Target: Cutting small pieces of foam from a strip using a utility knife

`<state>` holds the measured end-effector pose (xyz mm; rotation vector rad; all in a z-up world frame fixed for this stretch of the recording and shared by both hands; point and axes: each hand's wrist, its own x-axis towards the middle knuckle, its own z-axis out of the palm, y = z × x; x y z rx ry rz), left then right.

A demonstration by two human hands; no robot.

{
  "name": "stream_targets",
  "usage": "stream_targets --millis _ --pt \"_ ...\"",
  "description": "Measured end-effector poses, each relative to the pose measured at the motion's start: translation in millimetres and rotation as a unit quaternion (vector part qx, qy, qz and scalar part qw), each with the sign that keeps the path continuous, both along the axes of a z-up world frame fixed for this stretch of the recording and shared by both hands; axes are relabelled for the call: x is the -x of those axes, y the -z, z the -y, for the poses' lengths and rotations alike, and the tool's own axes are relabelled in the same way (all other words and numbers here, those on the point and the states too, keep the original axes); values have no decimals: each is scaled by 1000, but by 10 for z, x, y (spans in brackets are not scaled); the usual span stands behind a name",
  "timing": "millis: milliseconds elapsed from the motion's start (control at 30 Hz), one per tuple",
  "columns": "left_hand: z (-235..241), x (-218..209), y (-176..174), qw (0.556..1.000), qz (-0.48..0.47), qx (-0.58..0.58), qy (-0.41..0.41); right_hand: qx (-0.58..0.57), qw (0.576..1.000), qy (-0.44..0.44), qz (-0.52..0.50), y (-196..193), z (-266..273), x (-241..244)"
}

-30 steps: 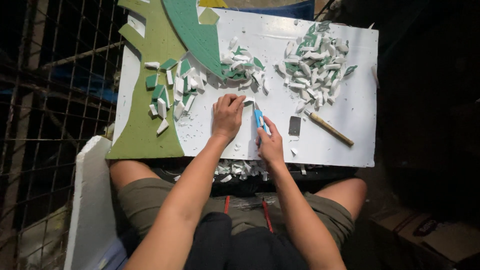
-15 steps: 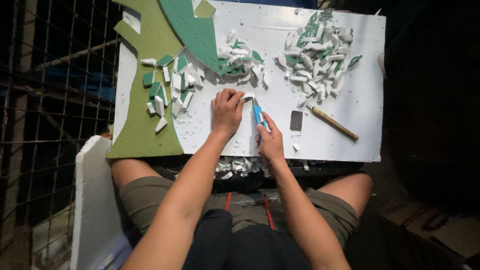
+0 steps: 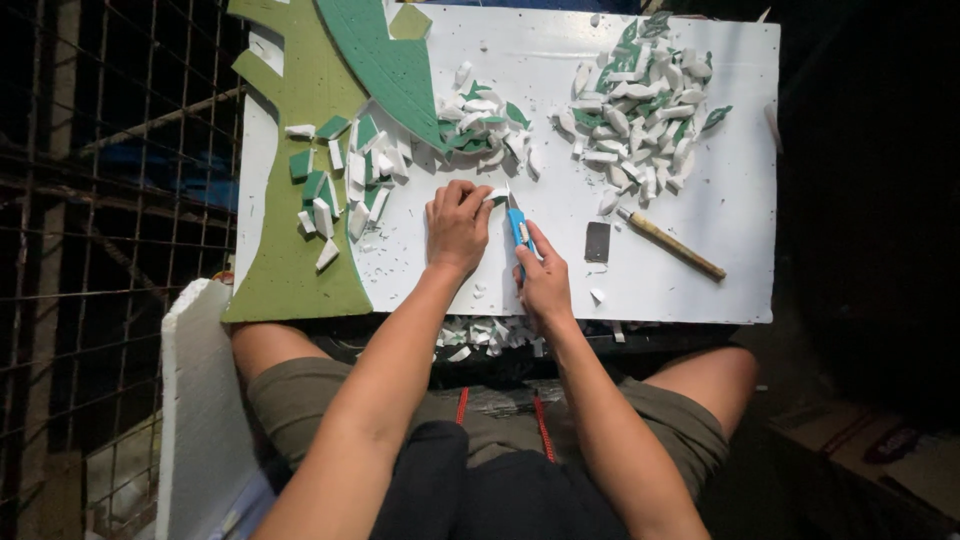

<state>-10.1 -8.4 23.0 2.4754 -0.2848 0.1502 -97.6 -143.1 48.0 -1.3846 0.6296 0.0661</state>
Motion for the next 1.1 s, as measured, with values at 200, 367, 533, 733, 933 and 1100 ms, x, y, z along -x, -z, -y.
stream_targets --millis 200,367,533,733,933,1100 --pt "10 3 -46 1000 -10 1 -6 42 999 -24 12 -25 -4 63" --pt "14 5 -38 1000 -8 4 -8 48 998 -39 21 -76 -13 61" --pt "24 11 -4 1000 -4 2 -11 34 999 -28 20 22 -35 84" --pt "19 4 -13 1000 5 3 -13 28 999 -20 25 31 -99 34" --pt "10 -8 9 1000 6 4 -3 4 1000 -6 13 8 -143 -7" --pt "22 0 20 1000 5 4 -8 16 999 -26 17 -113 -130 52"
